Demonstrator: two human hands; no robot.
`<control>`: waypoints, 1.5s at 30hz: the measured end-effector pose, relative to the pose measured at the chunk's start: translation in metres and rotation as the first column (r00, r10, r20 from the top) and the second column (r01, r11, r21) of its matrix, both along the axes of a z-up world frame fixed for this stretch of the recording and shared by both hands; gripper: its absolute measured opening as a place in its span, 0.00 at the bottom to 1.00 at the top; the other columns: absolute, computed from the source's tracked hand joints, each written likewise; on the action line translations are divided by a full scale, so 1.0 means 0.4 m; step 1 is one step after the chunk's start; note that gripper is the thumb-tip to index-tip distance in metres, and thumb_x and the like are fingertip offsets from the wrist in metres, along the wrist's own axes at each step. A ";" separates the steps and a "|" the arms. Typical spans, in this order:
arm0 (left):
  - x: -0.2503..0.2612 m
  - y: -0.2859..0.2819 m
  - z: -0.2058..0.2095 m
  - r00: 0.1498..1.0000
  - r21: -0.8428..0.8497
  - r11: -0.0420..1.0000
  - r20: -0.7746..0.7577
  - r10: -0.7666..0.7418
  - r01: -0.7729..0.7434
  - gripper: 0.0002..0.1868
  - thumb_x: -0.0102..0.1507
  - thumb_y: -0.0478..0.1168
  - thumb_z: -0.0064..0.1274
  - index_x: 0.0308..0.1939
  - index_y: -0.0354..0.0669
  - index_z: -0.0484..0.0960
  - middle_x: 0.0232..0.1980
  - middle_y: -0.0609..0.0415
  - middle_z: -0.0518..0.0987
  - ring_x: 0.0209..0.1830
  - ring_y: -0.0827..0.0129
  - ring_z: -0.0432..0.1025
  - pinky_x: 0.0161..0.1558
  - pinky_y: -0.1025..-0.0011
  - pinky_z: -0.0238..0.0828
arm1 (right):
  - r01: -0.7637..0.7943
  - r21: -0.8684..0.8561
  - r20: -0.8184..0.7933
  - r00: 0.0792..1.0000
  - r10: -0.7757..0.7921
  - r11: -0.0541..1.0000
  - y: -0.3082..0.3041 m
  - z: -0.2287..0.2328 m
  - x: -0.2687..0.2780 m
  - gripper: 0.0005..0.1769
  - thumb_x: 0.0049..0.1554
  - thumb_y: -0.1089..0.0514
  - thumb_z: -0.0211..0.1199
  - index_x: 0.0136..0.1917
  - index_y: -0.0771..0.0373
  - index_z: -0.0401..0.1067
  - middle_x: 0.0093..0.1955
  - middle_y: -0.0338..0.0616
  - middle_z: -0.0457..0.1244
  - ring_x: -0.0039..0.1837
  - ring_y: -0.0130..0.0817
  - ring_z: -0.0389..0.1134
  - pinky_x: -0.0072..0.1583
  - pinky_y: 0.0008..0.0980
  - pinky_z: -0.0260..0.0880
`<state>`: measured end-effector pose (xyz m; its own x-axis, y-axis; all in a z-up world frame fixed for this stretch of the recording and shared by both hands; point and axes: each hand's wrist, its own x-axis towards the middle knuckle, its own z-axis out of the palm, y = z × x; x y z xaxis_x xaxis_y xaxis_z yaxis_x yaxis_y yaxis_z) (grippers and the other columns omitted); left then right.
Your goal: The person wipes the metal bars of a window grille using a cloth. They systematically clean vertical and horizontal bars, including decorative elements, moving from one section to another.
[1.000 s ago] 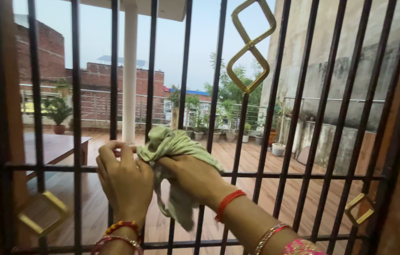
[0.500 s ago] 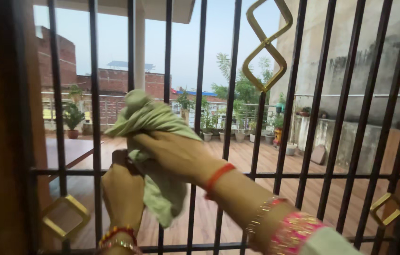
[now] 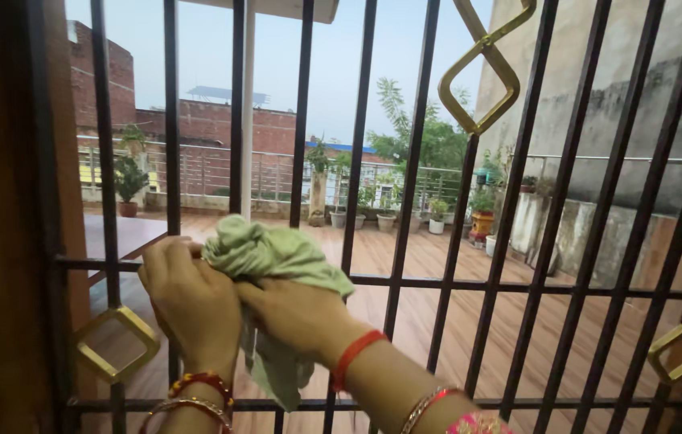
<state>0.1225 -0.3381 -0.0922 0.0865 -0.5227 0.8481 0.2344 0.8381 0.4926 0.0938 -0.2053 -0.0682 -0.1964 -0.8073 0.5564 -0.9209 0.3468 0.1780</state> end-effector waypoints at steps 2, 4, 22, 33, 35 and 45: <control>0.015 0.008 -0.008 0.985 -0.043 0.985 0.036 0.167 -0.165 0.08 0.61 0.32 0.50 0.44 0.37 0.77 0.59 0.38 0.75 0.60 0.44 0.67 0.59 0.52 0.63 | 0.005 -0.004 0.008 1.000 -0.004 1.000 -0.001 -0.006 0.001 0.21 0.59 0.58 0.52 0.66 0.57 0.68 0.56 0.47 0.68 0.57 0.49 0.70 0.55 0.45 0.68; 0.026 0.007 -0.014 0.927 -0.061 0.928 0.061 0.370 -0.366 0.12 0.57 0.35 0.54 0.45 0.44 0.78 0.64 0.37 0.74 0.63 0.44 0.64 0.59 0.49 0.59 | 0.006 0.003 0.033 0.999 -0.006 1.000 0.001 -0.002 0.004 0.21 0.59 0.60 0.51 0.66 0.56 0.68 0.56 0.47 0.68 0.57 0.48 0.70 0.55 0.44 0.68; 0.051 -0.089 -0.032 0.922 -0.155 0.980 0.346 0.173 -0.126 0.22 0.67 0.41 0.47 0.63 0.37 0.68 0.51 0.36 0.79 0.52 0.44 0.74 0.55 0.46 0.65 | -0.106 -0.035 0.117 0.987 0.110 0.994 -0.042 0.030 0.045 0.22 0.46 0.67 0.61 0.56 0.61 0.73 0.52 0.45 0.68 0.56 0.46 0.70 0.55 0.41 0.69; 0.045 -0.124 -0.031 0.958 -0.054 0.999 0.286 0.022 -0.007 0.12 0.71 0.41 0.42 0.54 0.39 0.75 0.47 0.36 0.81 0.43 0.38 0.75 0.47 0.45 0.70 | -0.156 -0.235 0.142 0.971 0.193 0.959 -0.080 -0.028 0.050 0.36 0.51 0.72 0.56 0.73 0.61 0.60 0.62 0.51 0.63 0.60 0.47 0.69 0.58 0.41 0.69; 0.048 -0.124 -0.033 0.960 -0.054 0.999 0.281 0.021 -0.006 0.12 0.71 0.41 0.42 0.52 0.40 0.76 0.46 0.36 0.81 0.42 0.37 0.75 0.45 0.44 0.70 | -0.151 -0.242 0.038 0.986 0.165 0.958 -0.093 -0.030 0.044 0.33 0.53 0.70 0.58 0.71 0.62 0.63 0.63 0.52 0.64 0.63 0.49 0.68 0.60 0.42 0.69; 0.037 -0.123 -0.033 0.925 -0.178 0.969 0.309 0.219 -0.170 0.10 0.70 0.41 0.44 0.49 0.39 0.75 0.42 0.40 0.82 0.39 0.41 0.75 0.46 0.49 0.70 | -0.174 -0.245 0.002 0.984 0.180 0.954 -0.088 -0.031 0.022 0.27 0.53 0.67 0.59 0.67 0.63 0.65 0.62 0.50 0.64 0.62 0.49 0.67 0.59 0.43 0.68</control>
